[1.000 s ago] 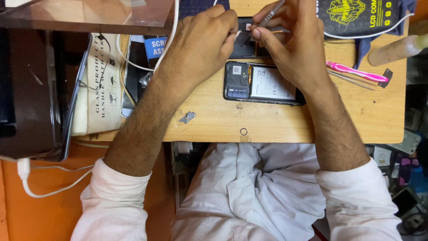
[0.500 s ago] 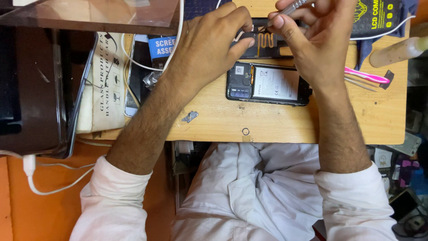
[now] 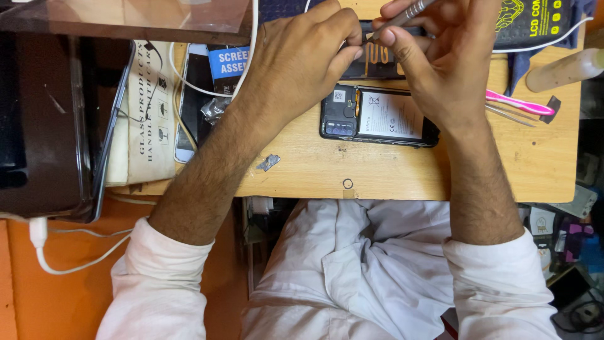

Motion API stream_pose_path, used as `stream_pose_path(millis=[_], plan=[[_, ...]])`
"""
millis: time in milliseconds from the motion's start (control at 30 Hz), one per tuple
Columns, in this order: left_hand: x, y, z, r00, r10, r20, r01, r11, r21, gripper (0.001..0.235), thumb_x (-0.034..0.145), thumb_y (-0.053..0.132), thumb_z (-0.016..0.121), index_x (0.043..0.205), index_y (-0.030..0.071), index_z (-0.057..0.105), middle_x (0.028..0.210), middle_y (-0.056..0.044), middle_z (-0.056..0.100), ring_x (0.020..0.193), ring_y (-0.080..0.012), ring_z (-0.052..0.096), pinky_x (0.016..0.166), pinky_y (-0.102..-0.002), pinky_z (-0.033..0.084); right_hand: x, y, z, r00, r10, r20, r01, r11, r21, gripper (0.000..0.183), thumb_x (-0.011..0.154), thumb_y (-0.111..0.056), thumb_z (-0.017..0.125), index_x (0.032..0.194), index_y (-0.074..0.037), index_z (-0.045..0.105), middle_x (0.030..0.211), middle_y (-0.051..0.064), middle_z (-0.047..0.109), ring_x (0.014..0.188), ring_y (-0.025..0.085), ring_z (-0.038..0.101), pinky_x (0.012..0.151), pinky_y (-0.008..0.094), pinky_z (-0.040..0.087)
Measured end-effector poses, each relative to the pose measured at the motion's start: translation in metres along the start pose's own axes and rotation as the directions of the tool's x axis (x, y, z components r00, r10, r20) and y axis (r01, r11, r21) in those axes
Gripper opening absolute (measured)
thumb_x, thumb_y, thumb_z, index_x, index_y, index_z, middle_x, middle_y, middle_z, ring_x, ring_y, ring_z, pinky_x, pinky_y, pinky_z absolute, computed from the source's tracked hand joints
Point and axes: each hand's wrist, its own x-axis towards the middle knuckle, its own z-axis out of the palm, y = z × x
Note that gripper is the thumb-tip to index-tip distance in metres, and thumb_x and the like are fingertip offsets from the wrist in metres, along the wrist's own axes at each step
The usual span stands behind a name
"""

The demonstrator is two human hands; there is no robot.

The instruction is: The person disassembles a smartphone, removes the back cover, and uses a screwdriver to detach internal components. They then apply adhesive to the back cover and reposition it over the phone chassis.

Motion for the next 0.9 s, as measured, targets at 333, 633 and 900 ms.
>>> stream_pose_path(millis=[333, 633, 900], plan=[[0.0, -0.0017, 0.0011, 0.999, 0.044, -0.004, -0.044, 0.999, -0.005, 0.018, 0.102, 0.02, 0.077, 0.101, 0.006, 0.065, 0.097, -0.006, 0.067, 0.079, -0.0265, 0.072, 0.07, -0.041, 0.055, -0.0003, -0.0064, -0.0004, 1.0, 0.029, 0.0, -0.029, 0.999, 0.016, 0.051, 0.118, 0.024, 0.062, 0.143, -0.003, 0.027, 0.131, 0.02, 0.058, 0.118, 0.026, 0.065, 0.105, 0.033, 0.067], [0.0007, -0.0049, 0.0028, 0.999, 0.045, 0.006, -0.045, 0.999, 0.014, 0.022, 0.099, 0.022, 0.078, 0.099, 0.006, 0.064, 0.095, -0.008, 0.067, 0.077, -0.0285, 0.071, 0.068, -0.043, 0.054, -0.0008, -0.0073, 0.0012, 1.0, 0.012, 0.012, -0.012, 1.0, 0.0, 0.058, 0.117, 0.022, 0.059, 0.151, -0.006, 0.021, 0.127, 0.019, 0.058, 0.117, 0.026, 0.066, 0.103, 0.034, 0.066], [0.0026, -0.0035, -0.0003, 0.998, 0.053, 0.039, -0.053, 0.999, -0.012, 0.023, 0.099, 0.022, 0.077, 0.104, 0.004, 0.063, 0.098, -0.011, 0.066, 0.084, -0.0314, 0.071, 0.072, -0.045, 0.055, -0.0012, -0.006, -0.0023, 0.999, -0.031, 0.033, 0.034, 0.996, -0.087, 0.067, 0.118, 0.022, 0.06, 0.156, -0.013, 0.017, 0.129, 0.022, 0.059, 0.115, 0.028, 0.066, 0.103, 0.035, 0.067]])
